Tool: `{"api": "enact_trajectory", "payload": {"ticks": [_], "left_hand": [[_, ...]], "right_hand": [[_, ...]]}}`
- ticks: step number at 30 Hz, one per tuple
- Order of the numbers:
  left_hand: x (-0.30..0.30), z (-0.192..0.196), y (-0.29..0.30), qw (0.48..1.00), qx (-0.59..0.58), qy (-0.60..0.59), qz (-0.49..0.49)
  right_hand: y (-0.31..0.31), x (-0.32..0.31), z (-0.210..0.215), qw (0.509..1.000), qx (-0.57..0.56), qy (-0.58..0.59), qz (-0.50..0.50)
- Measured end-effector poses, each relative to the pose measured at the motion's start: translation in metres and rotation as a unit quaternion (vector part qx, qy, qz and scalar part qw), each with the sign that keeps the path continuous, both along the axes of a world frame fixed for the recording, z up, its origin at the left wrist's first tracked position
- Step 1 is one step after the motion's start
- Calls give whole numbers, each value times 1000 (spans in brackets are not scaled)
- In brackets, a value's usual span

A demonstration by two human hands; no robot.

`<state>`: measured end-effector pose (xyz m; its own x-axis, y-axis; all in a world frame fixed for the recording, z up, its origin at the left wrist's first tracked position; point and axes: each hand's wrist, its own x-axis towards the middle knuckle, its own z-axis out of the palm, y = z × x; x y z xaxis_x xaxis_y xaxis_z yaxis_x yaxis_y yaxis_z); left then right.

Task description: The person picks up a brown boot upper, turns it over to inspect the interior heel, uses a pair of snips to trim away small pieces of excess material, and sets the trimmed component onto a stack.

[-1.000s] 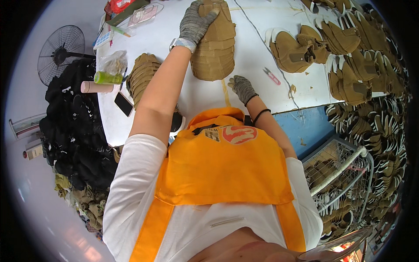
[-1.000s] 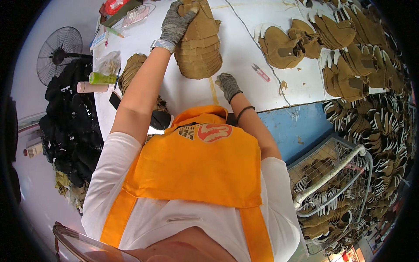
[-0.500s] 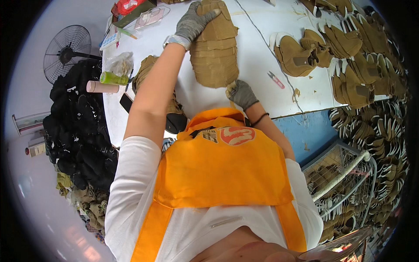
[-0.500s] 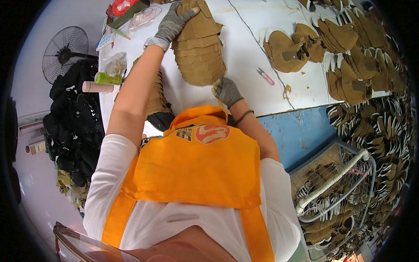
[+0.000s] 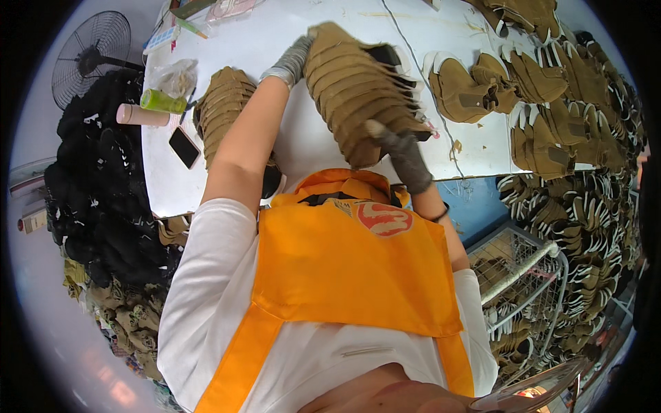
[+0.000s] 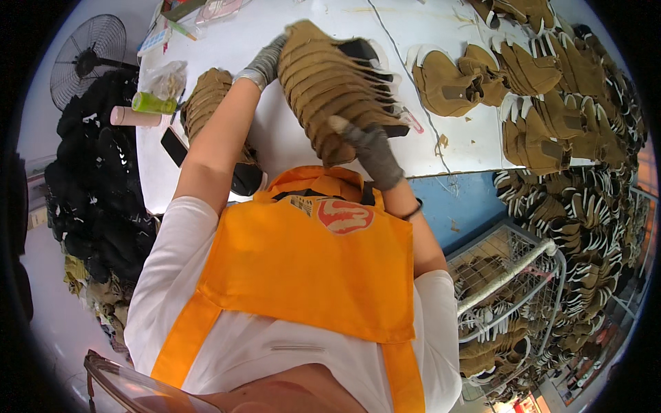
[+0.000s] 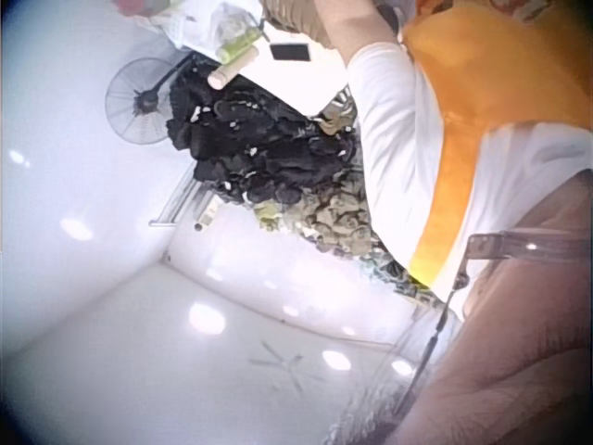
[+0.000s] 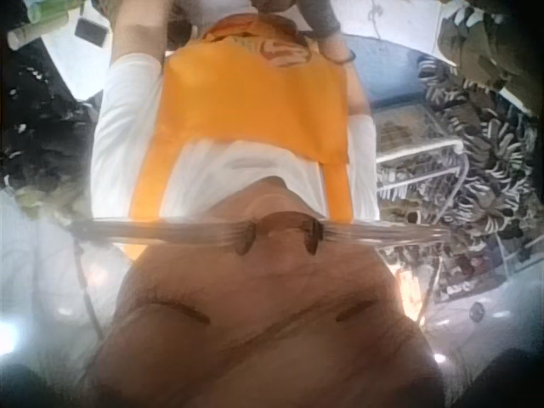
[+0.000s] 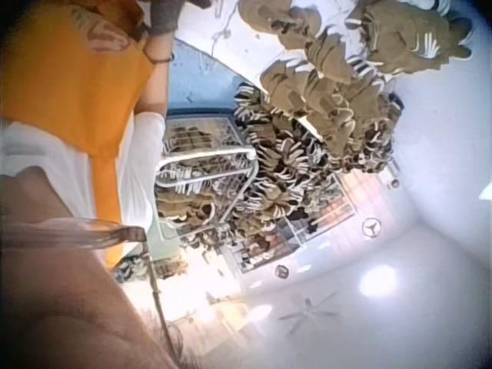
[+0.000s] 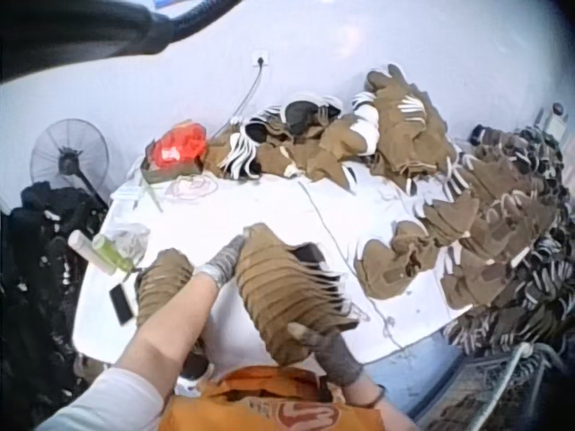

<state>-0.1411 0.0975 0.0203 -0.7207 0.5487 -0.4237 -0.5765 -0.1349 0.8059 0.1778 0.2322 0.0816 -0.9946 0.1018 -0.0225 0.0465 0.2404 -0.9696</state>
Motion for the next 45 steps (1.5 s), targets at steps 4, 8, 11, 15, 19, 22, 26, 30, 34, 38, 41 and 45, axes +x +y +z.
{"api": "enact_trajectory", "payload": {"ticks": [4, 8, 11, 15, 19, 22, 26, 30, 34, 38, 41, 45], "left_hand": [[60, -2, 12, 913, -318, 235, -99], [82, 38, -14, 981, -128, 118, -82], [101, 24, -38, 979, -87, 174, -53], [163, 7, -72, 966, 19, 234, -109], [202, -29, -84, 819, -352, 416, -181], [215, -12, -81, 832, -377, 375, -157], [216, -4, -76, 796, -444, 374, -169], [217, -39, -79, 859, -343, 354, -135], [211, -65, -77, 880, -294, 327, -176], [206, 19, -80, 869, -302, 291, -264], [201, 27, -85, 861, -321, 247, -309], [190, 41, -95, 869, -216, 333, -294]], "right_hand": [[-38, -33, -28, 992, 107, -29, 68], [-52, -50, -26, 988, 116, -39, 95], [-50, -40, -4, 987, 76, -76, 122], [-40, 6, 40, 984, 33, -151, 83], [-23, 19, 29, 992, 53, -92, -73], [-19, 1, 26, 960, 277, 18, -16], [-26, -6, 23, 914, 403, -12, 49], [-34, -3, 24, 893, 445, -51, 40], [-38, -8, 31, 865, 500, 3, 39], [-34, -19, 24, 862, 501, 32, 74], [-33, -27, 19, 865, 493, 5, 92], [-29, -33, 27, 858, 501, -56, 94]]}}
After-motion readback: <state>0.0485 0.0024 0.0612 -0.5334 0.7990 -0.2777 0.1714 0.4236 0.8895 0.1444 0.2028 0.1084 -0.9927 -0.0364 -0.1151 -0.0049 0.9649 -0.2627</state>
